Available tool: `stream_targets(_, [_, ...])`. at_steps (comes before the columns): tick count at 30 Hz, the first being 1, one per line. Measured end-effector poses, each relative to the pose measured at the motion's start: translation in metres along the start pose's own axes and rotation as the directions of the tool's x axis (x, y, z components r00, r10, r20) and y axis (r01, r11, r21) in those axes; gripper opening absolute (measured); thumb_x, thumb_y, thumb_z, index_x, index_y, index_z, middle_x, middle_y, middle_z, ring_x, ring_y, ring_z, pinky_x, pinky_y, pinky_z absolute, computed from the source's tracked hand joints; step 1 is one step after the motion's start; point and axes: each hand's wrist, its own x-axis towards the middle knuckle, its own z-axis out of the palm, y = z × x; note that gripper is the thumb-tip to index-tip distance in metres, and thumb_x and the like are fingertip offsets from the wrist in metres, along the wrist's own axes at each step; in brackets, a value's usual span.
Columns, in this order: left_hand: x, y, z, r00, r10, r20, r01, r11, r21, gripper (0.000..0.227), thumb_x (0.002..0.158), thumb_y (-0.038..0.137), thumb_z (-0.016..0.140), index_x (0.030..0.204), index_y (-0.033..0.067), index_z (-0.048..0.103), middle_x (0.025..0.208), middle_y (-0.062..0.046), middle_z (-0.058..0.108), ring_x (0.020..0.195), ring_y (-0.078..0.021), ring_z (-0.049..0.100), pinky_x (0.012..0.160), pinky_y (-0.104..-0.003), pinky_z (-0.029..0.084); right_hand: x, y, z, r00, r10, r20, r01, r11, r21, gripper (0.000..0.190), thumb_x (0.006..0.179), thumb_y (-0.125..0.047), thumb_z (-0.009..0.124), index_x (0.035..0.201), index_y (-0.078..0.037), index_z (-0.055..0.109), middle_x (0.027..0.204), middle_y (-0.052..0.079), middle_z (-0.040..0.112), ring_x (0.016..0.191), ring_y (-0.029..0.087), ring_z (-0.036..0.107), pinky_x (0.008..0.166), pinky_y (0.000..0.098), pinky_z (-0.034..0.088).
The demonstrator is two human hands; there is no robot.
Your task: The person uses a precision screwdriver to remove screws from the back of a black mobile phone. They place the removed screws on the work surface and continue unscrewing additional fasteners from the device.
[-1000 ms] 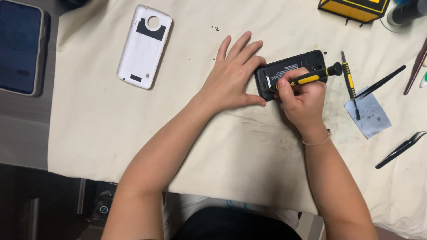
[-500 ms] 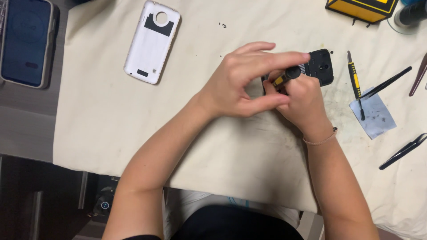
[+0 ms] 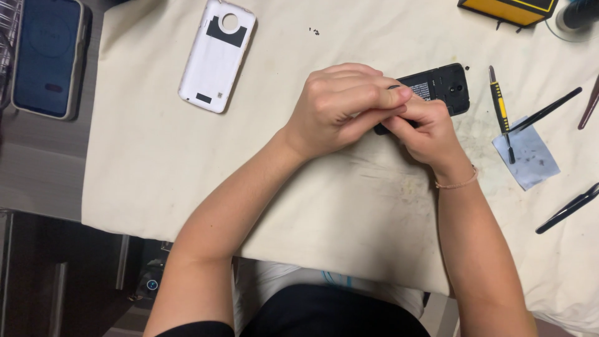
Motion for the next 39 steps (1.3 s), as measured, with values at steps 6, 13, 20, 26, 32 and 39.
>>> stream_targets(6, [-0.003, -0.003, -0.005, 0.999, -0.037, 0.027, 0.036, 0.999, 0.031, 0.004, 0.1, 0.006, 0.07, 0.104, 0.0074, 0.07, 0.1, -0.009, 0.076, 0.082, -0.0279, 0.076, 0.088, -0.045, 0.063, 0.013, -0.014, 0.01, 0.992, -0.016, -0.123, 0.008, 0.998, -0.065, 0.006, 0.1, 0.003, 0.073, 0.095, 0.002, 0.069, 0.094, 0.011, 0.067, 0.093, 0.024, 0.059, 0.091, 0.0359, 0.049])
stream_targets(13, [-0.003, -0.001, -0.002, 0.998, -0.019, 0.058, 0.019, 1.0, 0.006, 0.009, 0.097, 0.005, 0.075, 0.104, 0.0082, 0.07, 0.099, -0.01, 0.078, 0.089, -0.0253, 0.081, 0.096, -0.047, 0.058, 0.011, -0.019, 0.003, 0.999, 0.047, -0.017, -0.046, 0.995, 0.091, 0.019, 0.102, -0.002, 0.06, 0.119, 0.008, 0.064, 0.107, 0.012, 0.065, 0.099, 0.021, 0.057, 0.089, 0.0326, 0.046])
stream_targets(20, [0.002, 0.0, -0.006, 0.996, -0.02, 0.088, 0.016, 0.999, 0.048, 0.012, 0.095, 0.012, 0.068, 0.102, 0.0061, 0.076, 0.116, -0.017, 0.074, 0.107, -0.0314, 0.077, 0.106, -0.048, 0.049, 0.012, -0.006, 0.012, 0.983, 0.042, -0.181, -0.031, 0.998, 0.062, 0.016, 0.099, -0.011, 0.08, 0.097, -0.002, 0.066, 0.099, 0.004, 0.067, 0.102, 0.018, 0.057, 0.1, 0.0347, 0.05])
stream_targets(26, [0.008, 0.001, -0.006, 0.999, 0.029, 0.043, -0.032, 0.996, 0.079, 0.01, 0.096, 0.005, 0.065, 0.093, 0.0062, 0.074, 0.098, -0.008, 0.078, 0.092, -0.0293, 0.079, 0.101, -0.046, 0.048, 0.013, -0.015, 0.003, 0.999, 0.011, -0.036, -0.008, 0.995, 0.095, 0.027, 0.106, -0.013, 0.058, 0.127, 0.004, 0.066, 0.125, 0.016, 0.067, 0.126, 0.028, 0.059, 0.123, 0.0444, 0.042])
stream_targets(32, [0.005, 0.002, -0.006, 0.998, 0.026, 0.061, -0.032, 0.995, 0.09, 0.009, 0.1, 0.011, 0.065, 0.101, 0.0103, 0.074, 0.104, -0.006, 0.078, 0.098, -0.0267, 0.079, 0.104, -0.047, 0.048, 0.014, -0.004, 0.01, 0.967, 0.098, -0.235, -0.071, 0.99, 0.123, 0.016, 0.09, 0.0, 0.08, 0.1, -0.004, 0.069, 0.106, 0.01, 0.066, 0.105, 0.017, 0.062, 0.096, 0.0289, 0.05])
stream_targets(39, [0.001, 0.0, 0.002, 0.998, -0.009, 0.061, 0.002, 0.995, 0.1, 0.009, 0.099, 0.021, 0.07, 0.101, 0.0159, 0.078, 0.109, 0.0, 0.078, 0.108, -0.023, 0.075, 0.111, -0.045, 0.043, 0.001, 0.02, 0.021, 0.942, -0.074, -0.326, 0.043, 0.994, -0.103, 0.01, 0.092, -0.002, 0.083, 0.091, 0.001, 0.073, 0.09, 0.013, 0.067, 0.086, 0.024, 0.063, 0.082, 0.0351, 0.051])
